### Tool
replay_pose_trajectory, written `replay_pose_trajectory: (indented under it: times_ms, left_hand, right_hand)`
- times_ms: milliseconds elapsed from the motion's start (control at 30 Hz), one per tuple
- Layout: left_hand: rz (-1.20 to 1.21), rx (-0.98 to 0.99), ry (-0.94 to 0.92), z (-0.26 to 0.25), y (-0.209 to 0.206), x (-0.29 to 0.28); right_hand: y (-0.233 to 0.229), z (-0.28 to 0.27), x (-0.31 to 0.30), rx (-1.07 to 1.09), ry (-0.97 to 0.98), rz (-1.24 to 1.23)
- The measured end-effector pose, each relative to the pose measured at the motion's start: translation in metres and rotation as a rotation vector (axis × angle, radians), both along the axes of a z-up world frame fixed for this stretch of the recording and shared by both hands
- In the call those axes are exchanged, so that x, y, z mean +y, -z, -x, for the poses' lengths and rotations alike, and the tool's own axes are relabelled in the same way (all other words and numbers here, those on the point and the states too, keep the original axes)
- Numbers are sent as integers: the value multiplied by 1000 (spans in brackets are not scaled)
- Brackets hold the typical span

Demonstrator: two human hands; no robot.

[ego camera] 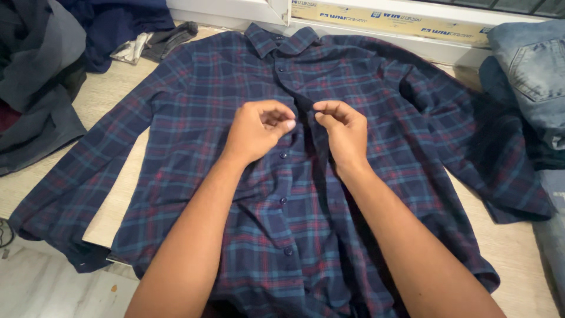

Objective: The person buttons a plaid shirt laid flat on a table, starting at the collar and working down the front placket. They smooth the fabric and adjust the sleeves while buttoning each fastener in sequence.

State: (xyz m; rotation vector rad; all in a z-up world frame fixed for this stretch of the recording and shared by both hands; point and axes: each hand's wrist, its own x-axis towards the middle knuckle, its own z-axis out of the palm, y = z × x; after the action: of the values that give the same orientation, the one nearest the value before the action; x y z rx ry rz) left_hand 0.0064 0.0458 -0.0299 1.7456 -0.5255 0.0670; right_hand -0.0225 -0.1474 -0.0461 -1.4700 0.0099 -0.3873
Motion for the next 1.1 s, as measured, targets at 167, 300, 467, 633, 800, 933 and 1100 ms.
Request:
replay_pose_trajectory:
  times_ms: [167,300,467,633,800,933,1100]
  left_hand:
    - [-163,-12,-60,7,-9,0]
    - [-181,-27,-77,8,-12,0]
    - [-162,-26,-74,8,-11,-1]
    - [-148,-7,-67,7,-8,-2]
    - [-134,12,-44,4,-4,-2]
    - [-54,50,-3,0,0,0]
    - [-5,68,12,-3,5,2]
  right_hand:
    - [-5,6,7,10,-55,116]
    - [-11,8,11,61,-92,208]
    - [-13,10,13,66,-108,260]
    - [-12,9,17,11,-65,265]
    - [-15,12,18,31,-54,348]
    - [-19,15,19,56,-46,375]
    - [-22,16,21,49,-36,365]
